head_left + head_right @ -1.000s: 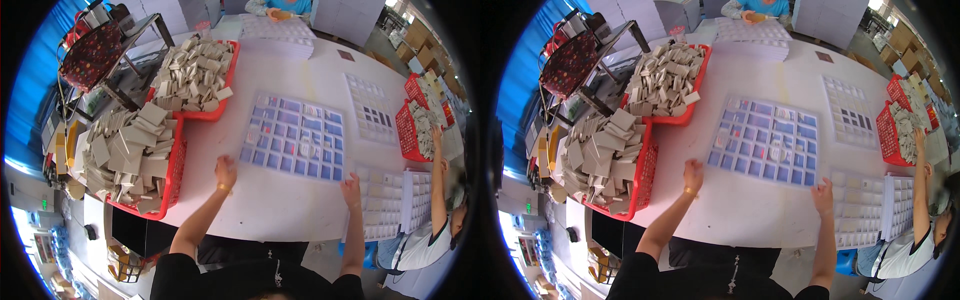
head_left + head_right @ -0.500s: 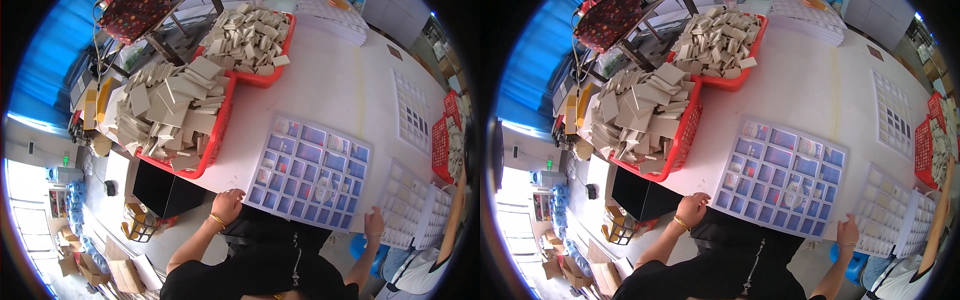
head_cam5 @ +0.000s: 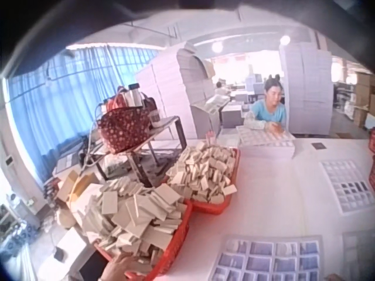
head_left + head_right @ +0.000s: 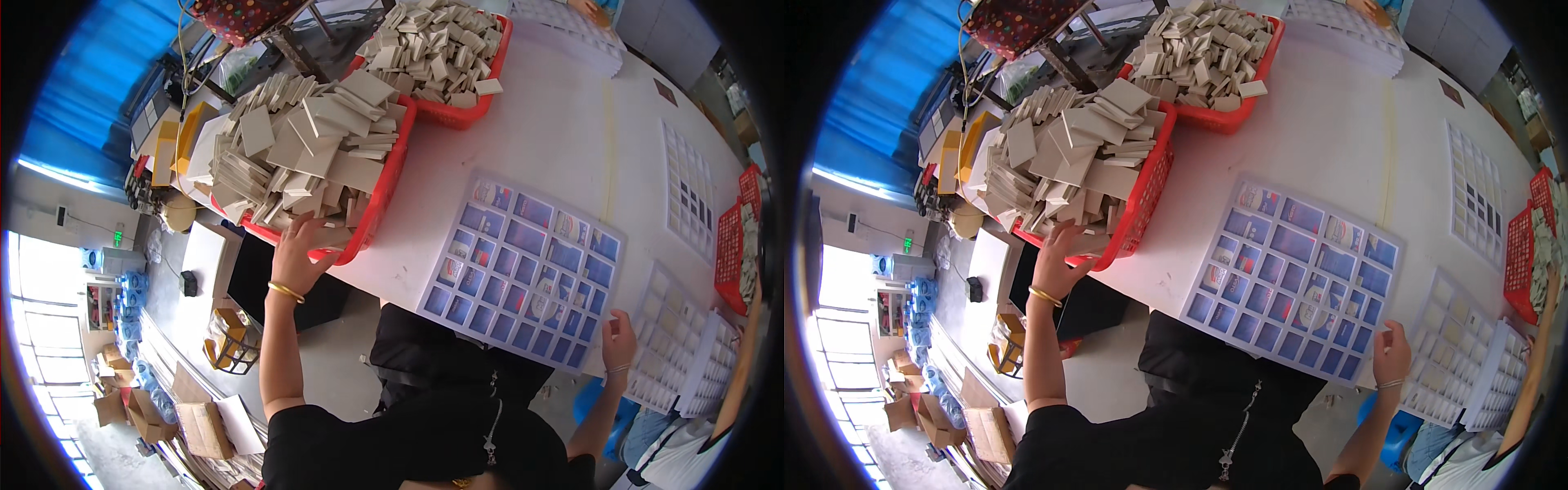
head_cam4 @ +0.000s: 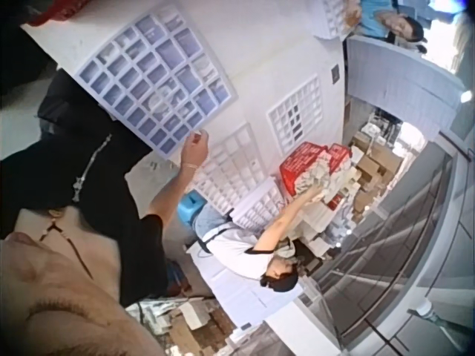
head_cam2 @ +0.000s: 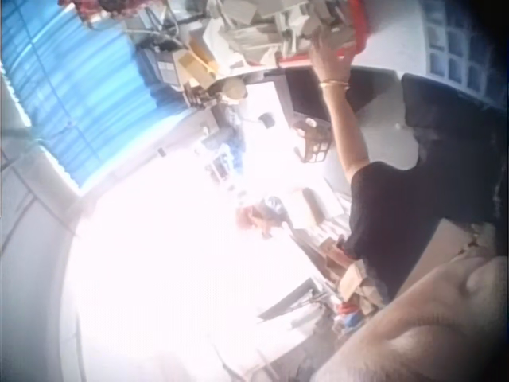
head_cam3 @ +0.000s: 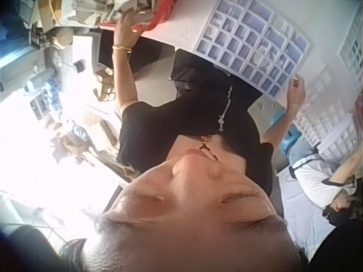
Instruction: The person sorts small, rectangular ceramic tiles from a red basket into a white grid tray. They pick up tiles one by one and place them into the compartments of the tray.
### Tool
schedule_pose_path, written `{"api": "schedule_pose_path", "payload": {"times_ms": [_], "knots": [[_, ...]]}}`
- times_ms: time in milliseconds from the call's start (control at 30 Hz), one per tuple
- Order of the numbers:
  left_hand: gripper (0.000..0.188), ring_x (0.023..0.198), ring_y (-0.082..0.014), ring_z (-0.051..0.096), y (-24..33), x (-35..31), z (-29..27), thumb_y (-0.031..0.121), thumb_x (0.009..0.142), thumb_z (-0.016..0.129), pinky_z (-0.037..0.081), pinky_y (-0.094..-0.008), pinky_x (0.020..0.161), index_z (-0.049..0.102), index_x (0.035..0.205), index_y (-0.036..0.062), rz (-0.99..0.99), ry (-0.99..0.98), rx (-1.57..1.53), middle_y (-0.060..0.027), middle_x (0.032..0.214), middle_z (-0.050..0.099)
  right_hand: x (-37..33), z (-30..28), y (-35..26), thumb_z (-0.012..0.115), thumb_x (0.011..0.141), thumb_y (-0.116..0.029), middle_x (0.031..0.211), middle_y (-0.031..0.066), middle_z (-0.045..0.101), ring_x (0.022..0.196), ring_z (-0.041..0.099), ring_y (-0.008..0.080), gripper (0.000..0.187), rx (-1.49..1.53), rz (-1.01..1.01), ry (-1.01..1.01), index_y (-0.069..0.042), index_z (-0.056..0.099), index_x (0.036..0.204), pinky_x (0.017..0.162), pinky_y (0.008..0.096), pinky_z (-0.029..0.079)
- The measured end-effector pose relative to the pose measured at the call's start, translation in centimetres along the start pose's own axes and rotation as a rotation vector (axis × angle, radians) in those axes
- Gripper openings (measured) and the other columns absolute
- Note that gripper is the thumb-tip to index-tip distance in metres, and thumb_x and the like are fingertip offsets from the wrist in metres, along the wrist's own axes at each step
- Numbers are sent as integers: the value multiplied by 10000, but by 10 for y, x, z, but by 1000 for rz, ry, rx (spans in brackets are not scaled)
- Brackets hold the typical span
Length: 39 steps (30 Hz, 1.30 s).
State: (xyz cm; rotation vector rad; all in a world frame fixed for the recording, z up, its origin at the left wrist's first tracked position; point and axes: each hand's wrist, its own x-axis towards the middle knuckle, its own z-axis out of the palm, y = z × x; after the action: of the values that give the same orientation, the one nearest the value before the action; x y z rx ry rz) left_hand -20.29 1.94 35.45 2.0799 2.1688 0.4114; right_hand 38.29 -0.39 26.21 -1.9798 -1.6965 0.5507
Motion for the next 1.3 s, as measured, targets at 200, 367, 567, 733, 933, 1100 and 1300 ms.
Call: {"api": "schedule_pose_path", "payload": {"times_ms": [200, 367, 567, 733, 933, 1100, 1300], "knots": [[568, 1095, -339, 556, -23, 29, -7, 210, 743, 714, 443, -408, 937, 523, 1262, 83, 19, -352, -120, -134, 1213, 587, 6, 11, -25, 633, 837, -114, 738, 93, 625, 678, 616, 191, 231, 49, -74, -45, -53, 599, 1057, 638, 311, 483], [419, 995, -310, 609, -25, 31, -7, 119, 785, 672, 485, -396, 847, 562, 1189, 90, 23, -263, 11, -103, 1130, 600, 1, 12, -26, 638, 830, -119, 743, 92, 628, 681, 612, 183, 241, 61, -56, -77, -46, 601, 1056, 638, 303, 479], [293, 863, -315, 630, -20, 26, 3, 141, 825, 625, 523, -418, 760, 574, 1114, 139, 75, -182, 131, -69, 1058, 596, -4, 14, -27, 643, 829, -120, 760, 95, 637, 684, 621, 191, 221, 72, -72, -75, -53, 612, 1037, 635, 300, 479], [288, 920, -297, 610, -29, 33, 13, 110, 805, 630, 522, -408, 769, 591, 1089, 139, 186, -71, 248, -58, 1056, 595, -2, 23, -35, 645, 823, -117, 772, 100, 640, 694, 629, 200, 225, 119, -112, -75, -57, 611, 1037, 639, 303, 481], [262, 855, -304, 617, -12, 12, -5, 93, 764, 676, 510, -398, 717, 615, 1018, 108, 75, 175, 150, -70, 953, 619, -3, 34, -45, 650, 825, -120, 775, 92, 644, 715, 643, 198, 230, 158, -114, -118, -63, 611, 1044, 646, 294, 486], [285, 692, -282, 633, 30, -14, -24, 131, 733, 745, 509, -349, 589, 621, 982, 70, 148, 402, -37, -110, 885, 639, -7, 59, -85, 672, 811, -110, 866, 98, 649, 741, 640, 174, 359, 376, -192, -165, -61, 574, 1153, 627, 272, 476], [372, 721, -256, 626, 130, -18, 59, 146, 733, 766, 503, -317, 638, 638, 1072, 64, 407, -180, -531, -104, 890, 636, -2, 86, -182, 709, 784, -83, 940, 65, 615, 698, 586, 122, 414, 686, -451, -222, -62, 575, 1175, 573, 249, 443]]}}
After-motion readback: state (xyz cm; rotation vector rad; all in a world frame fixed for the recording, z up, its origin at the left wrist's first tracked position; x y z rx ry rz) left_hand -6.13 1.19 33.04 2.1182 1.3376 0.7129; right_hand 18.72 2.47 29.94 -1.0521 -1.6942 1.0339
